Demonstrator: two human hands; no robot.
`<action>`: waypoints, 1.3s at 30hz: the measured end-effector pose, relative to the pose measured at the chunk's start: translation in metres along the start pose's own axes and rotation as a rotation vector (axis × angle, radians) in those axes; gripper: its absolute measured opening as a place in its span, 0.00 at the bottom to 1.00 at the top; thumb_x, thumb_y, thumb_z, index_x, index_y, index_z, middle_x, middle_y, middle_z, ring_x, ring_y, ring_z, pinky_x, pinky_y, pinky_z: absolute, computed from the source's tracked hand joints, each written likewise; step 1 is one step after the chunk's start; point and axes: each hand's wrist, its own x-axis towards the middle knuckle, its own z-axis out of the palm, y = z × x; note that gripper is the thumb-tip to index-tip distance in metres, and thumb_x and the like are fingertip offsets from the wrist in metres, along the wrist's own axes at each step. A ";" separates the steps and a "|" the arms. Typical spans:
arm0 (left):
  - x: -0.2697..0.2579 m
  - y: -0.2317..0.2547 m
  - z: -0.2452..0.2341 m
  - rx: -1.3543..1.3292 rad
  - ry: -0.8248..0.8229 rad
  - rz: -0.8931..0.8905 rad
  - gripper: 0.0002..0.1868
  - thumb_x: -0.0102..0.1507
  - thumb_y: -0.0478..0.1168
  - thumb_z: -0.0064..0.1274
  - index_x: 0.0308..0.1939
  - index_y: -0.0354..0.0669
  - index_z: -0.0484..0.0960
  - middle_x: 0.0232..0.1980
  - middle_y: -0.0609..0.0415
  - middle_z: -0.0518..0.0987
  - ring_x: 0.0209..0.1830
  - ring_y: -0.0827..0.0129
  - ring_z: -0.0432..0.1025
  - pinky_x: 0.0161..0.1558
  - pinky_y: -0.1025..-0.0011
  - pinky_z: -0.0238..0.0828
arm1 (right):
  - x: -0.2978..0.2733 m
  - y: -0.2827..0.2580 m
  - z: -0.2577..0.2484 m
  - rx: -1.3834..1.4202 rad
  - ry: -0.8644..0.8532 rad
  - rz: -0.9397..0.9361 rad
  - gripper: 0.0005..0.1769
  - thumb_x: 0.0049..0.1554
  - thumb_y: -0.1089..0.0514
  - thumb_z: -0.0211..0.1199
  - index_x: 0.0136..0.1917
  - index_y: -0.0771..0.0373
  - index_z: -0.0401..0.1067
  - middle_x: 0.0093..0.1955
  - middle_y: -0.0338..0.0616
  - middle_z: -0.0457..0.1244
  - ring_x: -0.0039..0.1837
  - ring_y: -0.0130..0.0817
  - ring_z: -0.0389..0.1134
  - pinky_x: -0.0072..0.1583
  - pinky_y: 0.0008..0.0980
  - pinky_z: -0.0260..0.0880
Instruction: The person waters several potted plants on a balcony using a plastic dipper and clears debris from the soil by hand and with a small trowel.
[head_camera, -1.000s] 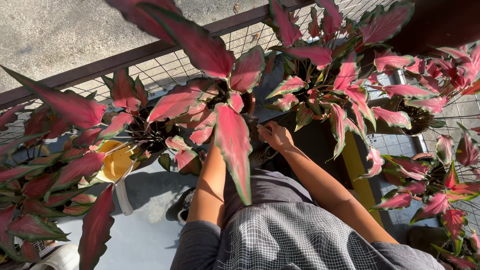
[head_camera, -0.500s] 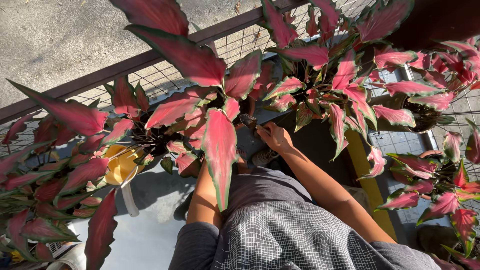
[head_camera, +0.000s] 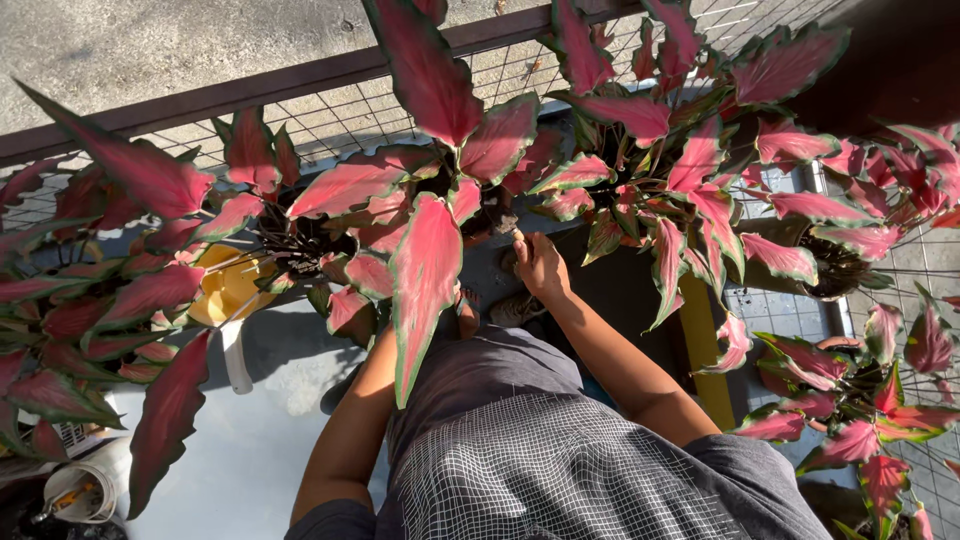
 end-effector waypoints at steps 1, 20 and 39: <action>-0.018 0.006 -0.004 0.012 -0.044 -0.017 0.25 0.66 0.40 0.56 0.67 0.38 0.74 0.59 0.48 0.80 0.56 0.64 0.74 0.55 0.65 0.72 | 0.001 0.001 0.002 0.069 -0.084 0.115 0.23 0.68 0.43 0.56 0.46 0.68 0.71 0.36 0.51 0.64 0.39 0.47 0.70 0.45 0.44 0.68; -0.200 -0.067 -0.147 -0.541 0.513 0.066 0.17 0.74 0.43 0.52 0.62 0.37 0.74 0.50 0.55 0.76 0.44 0.73 0.70 0.39 0.73 0.66 | -0.080 -0.043 0.030 0.618 -0.763 -0.097 0.09 0.62 0.58 0.64 0.52 0.66 0.74 0.43 0.28 0.64 0.45 0.16 0.60 0.48 0.21 0.63; -0.104 -0.150 -0.214 0.800 0.624 0.246 0.29 0.58 0.42 0.65 0.62 0.43 0.72 0.49 0.44 0.81 0.45 0.56 0.76 0.42 0.64 0.74 | -0.146 -0.197 0.079 0.546 -0.658 -0.079 0.13 0.64 0.55 0.62 0.52 0.69 0.76 0.43 0.34 0.67 0.46 0.18 0.63 0.49 0.22 0.65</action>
